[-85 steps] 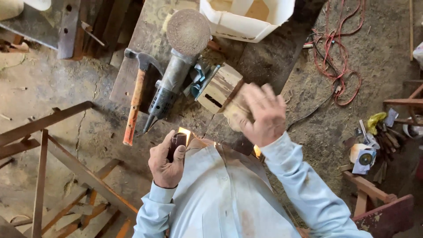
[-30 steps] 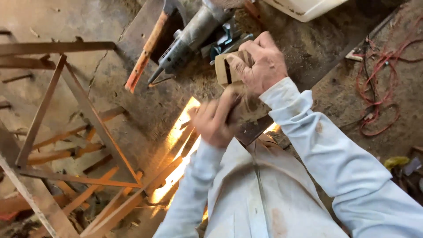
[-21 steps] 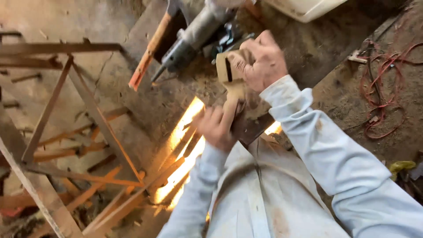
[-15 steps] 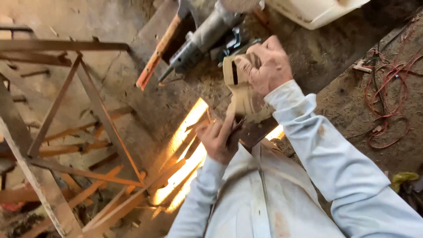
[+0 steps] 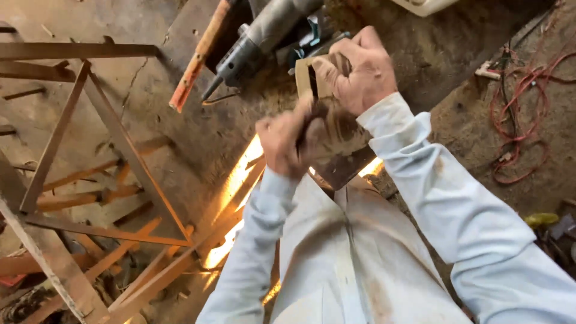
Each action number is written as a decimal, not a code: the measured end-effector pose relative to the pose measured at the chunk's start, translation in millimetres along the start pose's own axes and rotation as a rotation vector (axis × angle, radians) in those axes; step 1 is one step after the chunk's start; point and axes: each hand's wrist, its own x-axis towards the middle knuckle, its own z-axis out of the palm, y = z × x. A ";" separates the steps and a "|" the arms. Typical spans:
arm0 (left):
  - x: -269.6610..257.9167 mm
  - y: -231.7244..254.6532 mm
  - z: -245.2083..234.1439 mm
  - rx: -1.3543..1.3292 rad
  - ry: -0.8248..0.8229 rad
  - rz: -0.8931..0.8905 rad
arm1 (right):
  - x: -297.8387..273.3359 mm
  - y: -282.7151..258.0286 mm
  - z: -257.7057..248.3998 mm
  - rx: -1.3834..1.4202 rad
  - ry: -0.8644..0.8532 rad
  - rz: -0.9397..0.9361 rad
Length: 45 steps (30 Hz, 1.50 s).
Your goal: Hand-sanding a small carved wooden component to achieve a smooth finish.
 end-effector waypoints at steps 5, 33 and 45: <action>-25.0 11.1 -8.0 0.051 0.063 0.155 | 3.2 -0.4 -1.6 -0.001 -0.002 0.014; -66.6 4.3 8.1 0.115 0.260 0.222 | -1.0 -3.7 -0.9 0.009 0.010 0.019; -25.4 15.4 6.8 0.287 0.333 0.350 | -2.0 4.4 8.3 0.002 0.086 -0.077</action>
